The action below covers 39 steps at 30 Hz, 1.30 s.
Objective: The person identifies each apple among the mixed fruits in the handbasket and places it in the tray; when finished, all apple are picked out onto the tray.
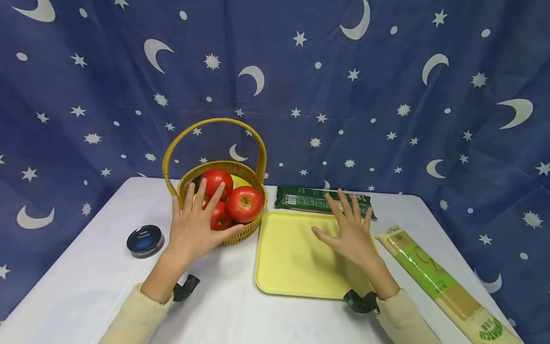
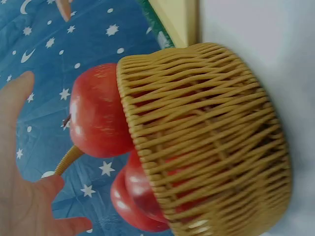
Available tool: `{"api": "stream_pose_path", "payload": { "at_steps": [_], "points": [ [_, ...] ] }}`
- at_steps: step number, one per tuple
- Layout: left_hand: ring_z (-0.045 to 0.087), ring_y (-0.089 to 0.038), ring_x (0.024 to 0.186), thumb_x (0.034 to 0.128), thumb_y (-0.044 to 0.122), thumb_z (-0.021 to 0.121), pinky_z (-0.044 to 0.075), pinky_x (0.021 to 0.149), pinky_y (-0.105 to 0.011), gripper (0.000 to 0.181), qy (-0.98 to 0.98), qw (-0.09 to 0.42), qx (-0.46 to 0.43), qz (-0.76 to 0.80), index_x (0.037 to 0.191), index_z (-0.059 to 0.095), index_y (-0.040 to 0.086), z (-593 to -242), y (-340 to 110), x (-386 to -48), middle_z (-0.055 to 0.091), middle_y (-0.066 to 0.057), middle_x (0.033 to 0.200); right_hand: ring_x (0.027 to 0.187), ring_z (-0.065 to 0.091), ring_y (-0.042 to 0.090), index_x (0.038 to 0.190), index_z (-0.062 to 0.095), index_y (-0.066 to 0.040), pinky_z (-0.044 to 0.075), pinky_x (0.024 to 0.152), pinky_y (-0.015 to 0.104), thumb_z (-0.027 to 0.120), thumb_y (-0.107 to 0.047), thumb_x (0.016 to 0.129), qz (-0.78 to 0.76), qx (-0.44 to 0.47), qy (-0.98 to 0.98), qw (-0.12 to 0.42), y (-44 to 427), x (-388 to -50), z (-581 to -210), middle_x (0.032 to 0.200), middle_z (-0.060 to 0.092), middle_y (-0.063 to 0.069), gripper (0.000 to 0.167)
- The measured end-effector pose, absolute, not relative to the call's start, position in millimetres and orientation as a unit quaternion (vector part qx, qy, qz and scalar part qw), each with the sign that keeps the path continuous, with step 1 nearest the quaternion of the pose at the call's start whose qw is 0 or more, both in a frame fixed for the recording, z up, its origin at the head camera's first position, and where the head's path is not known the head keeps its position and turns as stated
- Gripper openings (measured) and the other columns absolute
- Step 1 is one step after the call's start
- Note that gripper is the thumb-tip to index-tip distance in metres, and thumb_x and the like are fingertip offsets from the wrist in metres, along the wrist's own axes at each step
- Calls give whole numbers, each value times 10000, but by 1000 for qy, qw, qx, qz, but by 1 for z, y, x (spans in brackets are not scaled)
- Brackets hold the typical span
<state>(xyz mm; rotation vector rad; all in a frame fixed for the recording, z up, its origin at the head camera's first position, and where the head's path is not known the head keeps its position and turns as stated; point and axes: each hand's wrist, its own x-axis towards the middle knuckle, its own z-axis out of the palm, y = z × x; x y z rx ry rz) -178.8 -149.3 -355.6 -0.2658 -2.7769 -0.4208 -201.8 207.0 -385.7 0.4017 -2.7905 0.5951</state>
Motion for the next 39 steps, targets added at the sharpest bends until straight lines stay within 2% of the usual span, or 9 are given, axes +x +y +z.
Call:
{"api": "stream_pose_path", "payload": {
  "at_steps": [8, 13, 20, 26, 29, 35, 39],
  "points": [
    [82, -451, 1465, 772, 700, 645, 51, 1115, -688, 1033, -973, 158, -83, -146, 1574, 200, 225, -367, -161, -173, 146, -210, 1603, 1500, -93, 319, 1562, 211, -333, -119, 1108, 654, 657, -543, 864, 241, 172, -945, 138, 182, -203, -389, 1649, 23, 2, 854],
    [170, -478, 1433, 763, 715, 645, 125, 1091, -702, 1023, -970, 179, -66, -147, 1560, 251, 209, -375, -174, -170, 215, -250, 1568, 1506, -65, 291, 1558, 217, -346, -115, 1109, 655, 666, -543, 851, 236, 199, -940, 143, 162, -204, -391, 1646, 65, -15, 860],
    [208, -500, 1410, 774, 720, 630, 179, 1068, -711, 989, -974, 159, -52, -150, 1530, 312, 167, -381, -183, -167, 240, -288, 1544, 1504, 16, 332, 1552, 275, -275, -44, 1099, 699, 746, -487, 800, 230, 243, -930, 154, 137, -208, -396, 1634, 144, 50, 912],
    [331, -532, 1335, 783, 692, 649, 294, 1015, -708, 1011, -976, 148, -44, -156, 1515, 323, 75, -387, -185, -166, 258, -305, 1523, 1503, 44, 327, 1549, 286, -246, 15, 1122, 678, 711, -373, 864, 238, 278, -918, 151, 118, -214, -397, 1632, 157, 37, 817],
    [419, -542, 1258, 790, 656, 673, 363, 965, -691, 1021, -974, 151, -43, -165, 1515, 306, 39, -388, -185, -166, 283, -315, 1495, 1497, 88, 338, 1540, 311, -224, 75, 1135, 656, 699, -321, 877, 239, 294, -912, 158, 109, -216, -396, 1625, 180, 42, 774],
    [573, -533, 998, 806, 645, 671, 498, 805, -599, 1006, -972, 147, -37, -181, 1468, 351, -42, -387, -185, -167, 426, -385, 1293, 1454, 256, 338, 1492, 400, -180, 256, 1119, 598, 699, -202, 860, 239, 338, -883, 223, 92, -220, -394, 1559, 340, 87, 699],
    [583, -540, 987, 820, 587, 697, 512, 777, -599, 932, -972, 144, -40, -182, 1406, 424, -84, -390, -188, -170, 443, -396, 1287, 1414, 342, 315, 1488, 400, -160, 449, 1009, 514, 684, -176, 870, 281, 357, -865, 213, 82, -225, -394, 1535, 370, 95, 681]
  ]
}}
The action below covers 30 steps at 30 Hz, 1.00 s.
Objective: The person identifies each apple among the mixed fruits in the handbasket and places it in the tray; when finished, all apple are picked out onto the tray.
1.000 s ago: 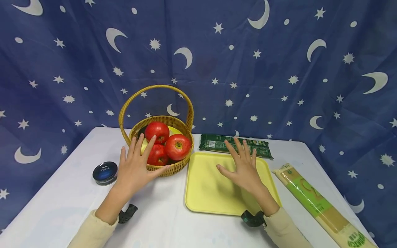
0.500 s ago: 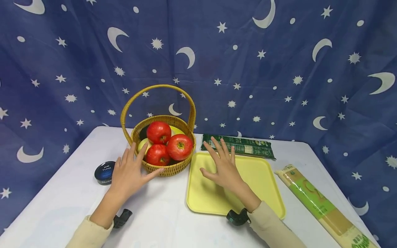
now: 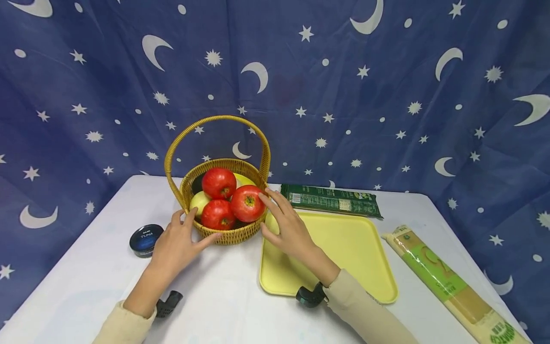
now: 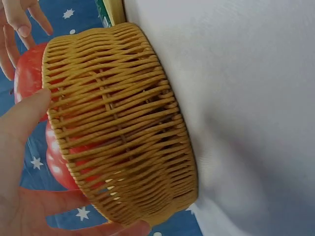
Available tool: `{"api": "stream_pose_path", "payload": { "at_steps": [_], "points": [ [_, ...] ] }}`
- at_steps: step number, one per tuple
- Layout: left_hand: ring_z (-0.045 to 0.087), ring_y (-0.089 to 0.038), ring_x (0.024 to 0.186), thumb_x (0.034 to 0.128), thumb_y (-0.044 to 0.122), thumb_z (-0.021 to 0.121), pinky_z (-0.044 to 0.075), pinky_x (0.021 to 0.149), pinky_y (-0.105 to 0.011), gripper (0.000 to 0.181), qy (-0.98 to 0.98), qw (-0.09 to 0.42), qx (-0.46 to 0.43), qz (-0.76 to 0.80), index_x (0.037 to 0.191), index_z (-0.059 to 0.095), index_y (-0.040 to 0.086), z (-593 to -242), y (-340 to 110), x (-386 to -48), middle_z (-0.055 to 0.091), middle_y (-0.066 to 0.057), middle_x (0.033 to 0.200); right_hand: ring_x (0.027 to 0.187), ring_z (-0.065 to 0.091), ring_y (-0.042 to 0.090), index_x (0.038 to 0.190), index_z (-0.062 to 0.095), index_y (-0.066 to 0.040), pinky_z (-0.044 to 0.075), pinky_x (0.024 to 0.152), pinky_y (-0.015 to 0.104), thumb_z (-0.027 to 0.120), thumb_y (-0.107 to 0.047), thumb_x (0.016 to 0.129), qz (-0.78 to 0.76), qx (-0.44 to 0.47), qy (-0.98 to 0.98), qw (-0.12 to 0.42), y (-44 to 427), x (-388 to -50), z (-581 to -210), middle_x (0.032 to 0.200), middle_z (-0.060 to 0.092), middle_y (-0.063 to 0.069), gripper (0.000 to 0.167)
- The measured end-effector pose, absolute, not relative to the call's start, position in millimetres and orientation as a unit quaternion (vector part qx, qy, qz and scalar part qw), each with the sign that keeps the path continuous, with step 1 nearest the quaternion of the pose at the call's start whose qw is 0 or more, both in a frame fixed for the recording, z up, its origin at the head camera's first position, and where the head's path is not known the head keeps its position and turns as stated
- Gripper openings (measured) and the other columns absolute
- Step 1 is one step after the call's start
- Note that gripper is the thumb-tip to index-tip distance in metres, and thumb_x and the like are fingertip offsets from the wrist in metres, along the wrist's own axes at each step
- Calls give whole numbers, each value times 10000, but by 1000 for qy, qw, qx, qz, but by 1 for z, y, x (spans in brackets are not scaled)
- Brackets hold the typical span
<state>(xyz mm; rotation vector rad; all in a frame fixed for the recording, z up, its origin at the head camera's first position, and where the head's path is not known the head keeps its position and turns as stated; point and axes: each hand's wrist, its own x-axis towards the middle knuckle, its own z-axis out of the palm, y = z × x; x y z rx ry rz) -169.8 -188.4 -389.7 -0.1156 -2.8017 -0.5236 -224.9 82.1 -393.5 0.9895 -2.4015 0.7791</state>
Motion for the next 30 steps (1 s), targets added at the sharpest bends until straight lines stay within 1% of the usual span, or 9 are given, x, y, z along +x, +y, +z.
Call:
{"api": "stream_pose_path", "payload": {
  "at_steps": [2, 4, 8, 11, 15, 18, 23, 25, 30],
  "points": [
    [577, -558, 1006, 819, 570, 708, 505, 787, -615, 918, -971, 140, -41, -188, 1399, 435, -87, -391, -190, -172, 428, -401, 1318, 1402, 361, 295, 1496, 382, -167, 506, 938, 490, 686, -180, 876, 300, 363, -861, 192, 80, -228, -392, 1545, 347, 80, 690],
    [558, -580, 1046, 814, 586, 703, 483, 821, -642, 935, -972, 133, -39, -191, 1404, 431, -87, -392, -192, -174, 408, -408, 1351, 1387, 383, 295, 1502, 366, -165, 526, 905, 483, 701, -177, 874, 318, 368, -856, 174, 79, -230, -391, 1552, 325, 74, 711],
    [526, -589, 1104, 799, 650, 676, 430, 876, -682, 993, -972, 115, -33, -201, 1428, 410, -71, -394, -195, -178, 393, -390, 1390, 1361, 424, 317, 1502, 351, -156, 497, 962, 467, 735, -181, 866, 348, 375, -845, 154, 76, -236, -391, 1555, 296, 93, 743],
    [525, -576, 1118, 808, 682, 640, 425, 866, -692, 1012, -973, 100, -24, -209, 1448, 387, -60, -394, -198, -180, 400, -364, 1397, 1343, 446, 327, 1497, 347, -162, 483, 986, 449, 769, -206, 843, 373, 381, -833, 146, 70, -240, -393, 1549, 289, 115, 780],
    [525, -571, 1120, 833, 706, 581, 415, 858, -702, 1013, -973, 84, -15, -214, 1477, 346, -39, -394, -200, -181, 394, -350, 1400, 1358, 418, 329, 1486, 357, -157, 455, 1015, 470, 821, -196, 790, 410, 387, -812, 147, 61, -243, -395, 1545, 279, 124, 838],
    [519, -570, 1130, 841, 714, 559, 402, 871, -702, 1014, -973, 77, -12, -217, 1487, 328, -32, -395, -201, -181, 383, -347, 1408, 1375, 386, 333, 1465, 386, -131, 452, 1017, 481, 837, -161, 769, 433, 383, -801, 157, 55, -245, -396, 1525, 302, 143, 830],
    [510, -571, 1140, 842, 718, 555, 440, 861, -677, 1032, -972, 60, -8, -229, 1498, 298, -36, -398, -201, -179, 354, -351, 1422, 1363, 387, 332, 1425, 419, -99, 459, 1009, 481, 859, -145, 745, 458, 367, -794, 161, 47, -246, -401, 1482, 354, 165, 811],
    [507, -574, 1141, 843, 712, 560, 458, 845, -667, 1033, -970, 57, -7, -237, 1503, 285, -33, -399, -201, -179, 345, -350, 1427, 1358, 394, 333, 1423, 416, -101, 457, 1011, 483, 864, -147, 740, 458, 363, -795, 160, 46, -246, -402, 1481, 353, 155, 818],
    [496, -569, 1157, 852, 703, 558, 458, 846, -667, 1043, -966, 52, -8, -253, 1524, 227, -22, -400, -200, -179, 323, -340, 1441, 1357, 398, 337, 1431, 404, -105, 457, 1010, 486, 865, -119, 740, 447, 361, -802, 160, 47, -246, -401, 1488, 347, 140, 831]
  ]
}}
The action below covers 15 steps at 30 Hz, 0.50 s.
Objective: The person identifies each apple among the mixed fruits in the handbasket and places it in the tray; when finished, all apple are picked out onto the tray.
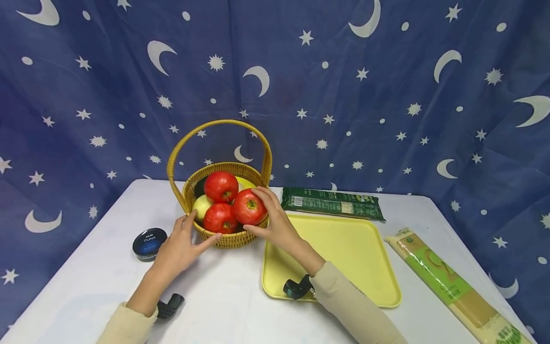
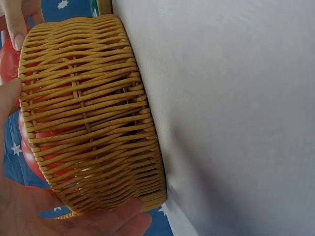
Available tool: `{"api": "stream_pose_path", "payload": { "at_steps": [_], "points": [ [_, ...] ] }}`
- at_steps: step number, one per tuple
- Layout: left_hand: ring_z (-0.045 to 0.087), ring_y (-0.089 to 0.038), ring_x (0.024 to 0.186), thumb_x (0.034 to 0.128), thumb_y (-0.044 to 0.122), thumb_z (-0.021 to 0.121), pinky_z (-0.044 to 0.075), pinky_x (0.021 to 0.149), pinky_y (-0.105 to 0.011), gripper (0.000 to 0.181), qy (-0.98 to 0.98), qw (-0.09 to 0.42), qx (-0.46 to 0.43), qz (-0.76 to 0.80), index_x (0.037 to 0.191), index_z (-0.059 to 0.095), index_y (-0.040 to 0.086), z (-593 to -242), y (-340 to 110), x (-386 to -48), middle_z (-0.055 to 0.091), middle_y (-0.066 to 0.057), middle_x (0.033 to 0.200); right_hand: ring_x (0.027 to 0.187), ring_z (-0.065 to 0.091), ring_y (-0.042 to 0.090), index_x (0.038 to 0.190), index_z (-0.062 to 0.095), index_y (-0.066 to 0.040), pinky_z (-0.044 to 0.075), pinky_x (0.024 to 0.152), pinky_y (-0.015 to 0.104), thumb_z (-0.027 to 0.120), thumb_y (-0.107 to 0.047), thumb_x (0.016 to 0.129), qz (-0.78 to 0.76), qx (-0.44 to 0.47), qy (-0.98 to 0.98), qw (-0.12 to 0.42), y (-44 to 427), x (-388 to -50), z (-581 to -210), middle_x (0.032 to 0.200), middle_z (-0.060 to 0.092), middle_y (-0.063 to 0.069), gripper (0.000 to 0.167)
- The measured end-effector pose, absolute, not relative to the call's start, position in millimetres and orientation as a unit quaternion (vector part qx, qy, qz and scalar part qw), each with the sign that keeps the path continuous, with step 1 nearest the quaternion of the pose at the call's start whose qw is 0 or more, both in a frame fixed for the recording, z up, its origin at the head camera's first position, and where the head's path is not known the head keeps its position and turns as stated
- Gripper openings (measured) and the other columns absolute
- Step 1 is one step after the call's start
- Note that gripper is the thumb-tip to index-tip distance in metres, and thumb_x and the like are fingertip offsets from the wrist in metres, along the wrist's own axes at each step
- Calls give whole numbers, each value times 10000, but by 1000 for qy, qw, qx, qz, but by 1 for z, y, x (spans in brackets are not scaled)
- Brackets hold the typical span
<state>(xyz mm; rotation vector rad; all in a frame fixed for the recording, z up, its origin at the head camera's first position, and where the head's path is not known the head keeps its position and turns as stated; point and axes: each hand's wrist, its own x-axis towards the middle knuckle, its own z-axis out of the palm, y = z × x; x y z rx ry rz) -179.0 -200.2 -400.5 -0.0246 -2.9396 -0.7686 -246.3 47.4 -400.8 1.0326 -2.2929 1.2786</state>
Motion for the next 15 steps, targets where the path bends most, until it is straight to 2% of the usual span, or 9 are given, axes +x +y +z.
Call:
{"api": "stream_pose_path", "payload": {
  "at_steps": [7, 10, 15],
  "points": [
    [493, -563, 1159, 854, 702, 556, 455, 854, -664, 1050, -965, 44, -2, -260, 1535, 194, -12, -402, -200, -177, 314, -328, 1444, 1353, 403, 353, 1428, 421, -99, 462, 1002, 494, 869, -142, 738, 446, 361, -803, 159, 49, -247, -400, 1466, 373, 180, 823],
    [475, -554, 1191, 856, 698, 557, 431, 882, -678, 1061, -963, 45, -5, -264, 1539, 168, -16, -402, -200, -177, 307, -324, 1450, 1363, 395, 346, 1422, 434, -105, 461, 1003, 492, 877, -146, 728, 449, 361, -801, 163, 49, -247, -399, 1461, 393, 173, 824],
    [472, -557, 1187, 850, 696, 568, 451, 861, -667, 1093, -960, 47, -9, -274, 1545, 115, -16, -403, -201, -178, 292, -322, 1458, 1381, 384, 318, 1411, 460, -119, 464, 1003, 477, 885, -134, 714, 453, 363, -797, 165, 52, -244, -396, 1466, 408, 151, 817]
  ]
}}
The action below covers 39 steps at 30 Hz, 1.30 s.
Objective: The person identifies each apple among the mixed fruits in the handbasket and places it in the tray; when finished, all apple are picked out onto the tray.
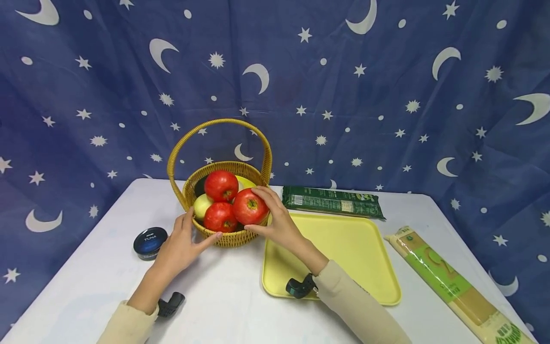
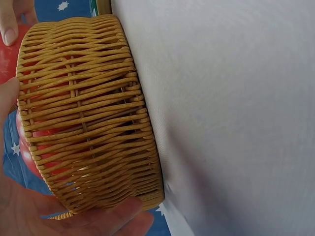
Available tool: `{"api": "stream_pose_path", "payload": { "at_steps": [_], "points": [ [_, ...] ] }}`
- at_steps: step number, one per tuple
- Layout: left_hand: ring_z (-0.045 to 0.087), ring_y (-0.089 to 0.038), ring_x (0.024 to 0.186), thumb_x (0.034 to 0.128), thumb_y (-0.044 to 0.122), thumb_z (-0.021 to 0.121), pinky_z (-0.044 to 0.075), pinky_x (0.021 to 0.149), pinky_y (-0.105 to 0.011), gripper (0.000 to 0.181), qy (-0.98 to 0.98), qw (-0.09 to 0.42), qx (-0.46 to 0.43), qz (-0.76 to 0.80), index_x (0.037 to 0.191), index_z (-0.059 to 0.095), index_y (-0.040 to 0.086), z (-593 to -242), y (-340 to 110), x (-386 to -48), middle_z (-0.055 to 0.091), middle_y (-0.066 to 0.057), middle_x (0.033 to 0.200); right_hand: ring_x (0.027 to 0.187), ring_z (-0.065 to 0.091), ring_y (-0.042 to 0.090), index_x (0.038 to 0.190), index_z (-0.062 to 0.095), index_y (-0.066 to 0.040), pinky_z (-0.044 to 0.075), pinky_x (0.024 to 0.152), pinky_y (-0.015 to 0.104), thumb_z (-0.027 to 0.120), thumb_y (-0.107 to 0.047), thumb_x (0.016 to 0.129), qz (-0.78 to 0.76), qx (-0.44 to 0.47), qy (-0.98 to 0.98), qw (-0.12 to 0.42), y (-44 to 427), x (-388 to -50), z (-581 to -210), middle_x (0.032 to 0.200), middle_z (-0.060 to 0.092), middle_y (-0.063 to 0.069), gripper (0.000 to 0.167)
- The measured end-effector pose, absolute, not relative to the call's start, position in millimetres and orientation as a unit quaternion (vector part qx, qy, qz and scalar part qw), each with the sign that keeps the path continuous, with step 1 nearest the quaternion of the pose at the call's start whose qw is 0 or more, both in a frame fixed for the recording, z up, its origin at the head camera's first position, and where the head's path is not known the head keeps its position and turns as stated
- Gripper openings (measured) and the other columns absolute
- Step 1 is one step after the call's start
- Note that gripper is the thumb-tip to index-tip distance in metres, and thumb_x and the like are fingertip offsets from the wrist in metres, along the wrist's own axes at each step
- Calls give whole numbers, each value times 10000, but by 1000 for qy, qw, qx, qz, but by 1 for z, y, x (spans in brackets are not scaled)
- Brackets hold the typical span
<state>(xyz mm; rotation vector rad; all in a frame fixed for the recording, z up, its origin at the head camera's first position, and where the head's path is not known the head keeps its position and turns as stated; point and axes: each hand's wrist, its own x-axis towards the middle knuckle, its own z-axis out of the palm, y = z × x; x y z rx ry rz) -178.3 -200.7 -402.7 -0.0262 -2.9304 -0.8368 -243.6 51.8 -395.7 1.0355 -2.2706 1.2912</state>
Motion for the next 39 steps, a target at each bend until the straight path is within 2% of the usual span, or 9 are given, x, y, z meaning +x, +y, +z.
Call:
{"api": "stream_pose_path", "payload": {
  "at_steps": [10, 17, 21, 26, 31, 39],
  "points": [
    [476, -559, 1180, 854, 694, 565, 477, 818, -654, 1094, -961, 50, -11, -271, 1543, 106, -22, -404, -203, -177, 289, -327, 1460, 1303, 484, 314, 1411, 484, -134, 487, 976, 463, 892, -171, 709, 459, 342, -805, 158, 59, -231, -387, 1459, 429, 141, 813],
    [488, -557, 1158, 860, 688, 562, 490, 792, -634, 1090, -963, 57, -15, -263, 1540, 103, -31, -404, -203, -178, 294, -329, 1451, 1243, 528, 275, 1414, 484, -124, 530, 920, 369, 899, -170, 698, 472, 344, -796, 160, 66, -228, -383, 1427, 458, 116, 829],
    [464, -560, 1189, 863, 684, 562, 474, 818, -649, 1090, -962, 55, -15, -266, 1539, 98, -33, -404, -203, -177, 282, -331, 1460, 1228, 539, 280, 1412, 490, -114, 545, 885, 344, 898, -150, 695, 478, 347, -791, 161, 71, -225, -383, 1423, 467, 116, 826],
    [409, -552, 1253, 867, 678, 562, 436, 880, -669, 1093, -961, 54, -18, -270, 1541, 81, -37, -404, -202, -177, 270, -339, 1470, 1228, 540, 300, 1398, 507, -91, 555, 866, 383, 900, -130, 690, 497, 348, -774, 181, 78, -225, -385, 1414, 486, 127, 810],
    [433, -557, 1230, 868, 694, 542, 467, 840, -650, 1099, -965, 51, -18, -257, 1544, 71, -32, -404, -201, -177, 272, -345, 1469, 1218, 543, 303, 1402, 510, -116, 554, 861, 430, 898, -139, 696, 508, 332, -772, 189, 88, -226, -386, 1402, 490, 128, 806],
    [464, -560, 1196, 870, 700, 532, 485, 811, -634, 1097, -968, 52, -18, -244, 1543, 75, -36, -403, -200, -177, 276, -347, 1468, 1202, 553, 282, 1398, 513, -114, 555, 864, 402, 894, -120, 695, 495, 286, -800, 182, 103, -224, -391, 1379, 500, 118, 800]
  ]
}}
